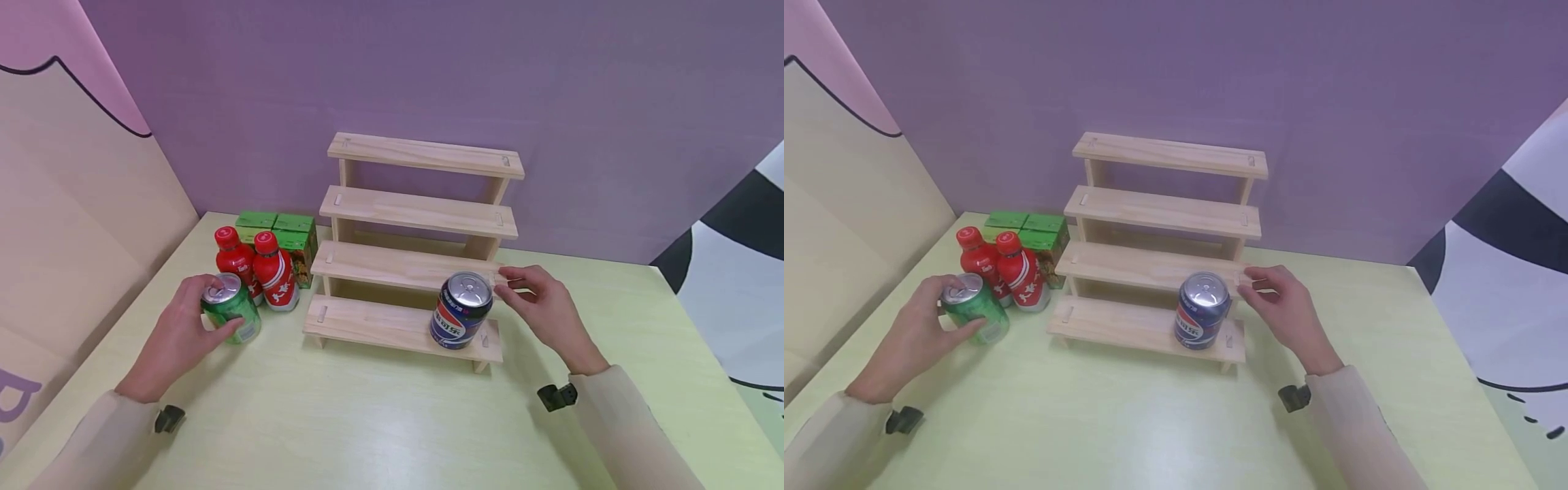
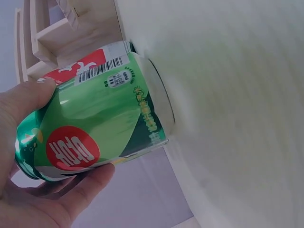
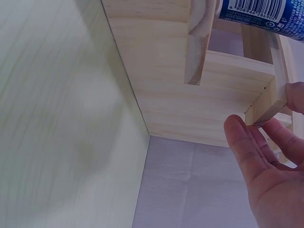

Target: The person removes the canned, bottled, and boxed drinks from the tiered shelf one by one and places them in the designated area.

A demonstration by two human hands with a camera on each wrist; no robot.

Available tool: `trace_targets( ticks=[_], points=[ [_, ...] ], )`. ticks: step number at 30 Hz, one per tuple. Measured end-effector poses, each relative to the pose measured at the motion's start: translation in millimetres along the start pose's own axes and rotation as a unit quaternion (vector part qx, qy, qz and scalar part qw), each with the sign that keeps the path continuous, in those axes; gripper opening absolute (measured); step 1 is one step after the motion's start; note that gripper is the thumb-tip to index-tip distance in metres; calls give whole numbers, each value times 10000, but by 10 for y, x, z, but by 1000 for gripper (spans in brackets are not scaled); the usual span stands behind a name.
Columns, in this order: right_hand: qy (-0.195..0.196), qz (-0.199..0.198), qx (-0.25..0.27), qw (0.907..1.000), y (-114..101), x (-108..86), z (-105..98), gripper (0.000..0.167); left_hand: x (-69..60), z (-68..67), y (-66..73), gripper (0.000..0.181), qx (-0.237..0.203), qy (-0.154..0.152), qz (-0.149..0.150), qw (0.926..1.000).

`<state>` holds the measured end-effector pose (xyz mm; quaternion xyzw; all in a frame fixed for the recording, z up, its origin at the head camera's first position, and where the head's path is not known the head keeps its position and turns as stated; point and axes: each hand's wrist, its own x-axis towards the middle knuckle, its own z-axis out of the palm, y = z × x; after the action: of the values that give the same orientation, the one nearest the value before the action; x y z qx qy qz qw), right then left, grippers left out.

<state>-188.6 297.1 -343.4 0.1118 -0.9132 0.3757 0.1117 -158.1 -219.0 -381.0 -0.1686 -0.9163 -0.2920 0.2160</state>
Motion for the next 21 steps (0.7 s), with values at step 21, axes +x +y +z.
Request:
trace_targets(
  ticks=[21],
  points=[
    [57, -92, 7, 9999, 16, -2, 4, 43, 168, -70, 697, 52, -279, 967, 1423, 9847]
  ],
)
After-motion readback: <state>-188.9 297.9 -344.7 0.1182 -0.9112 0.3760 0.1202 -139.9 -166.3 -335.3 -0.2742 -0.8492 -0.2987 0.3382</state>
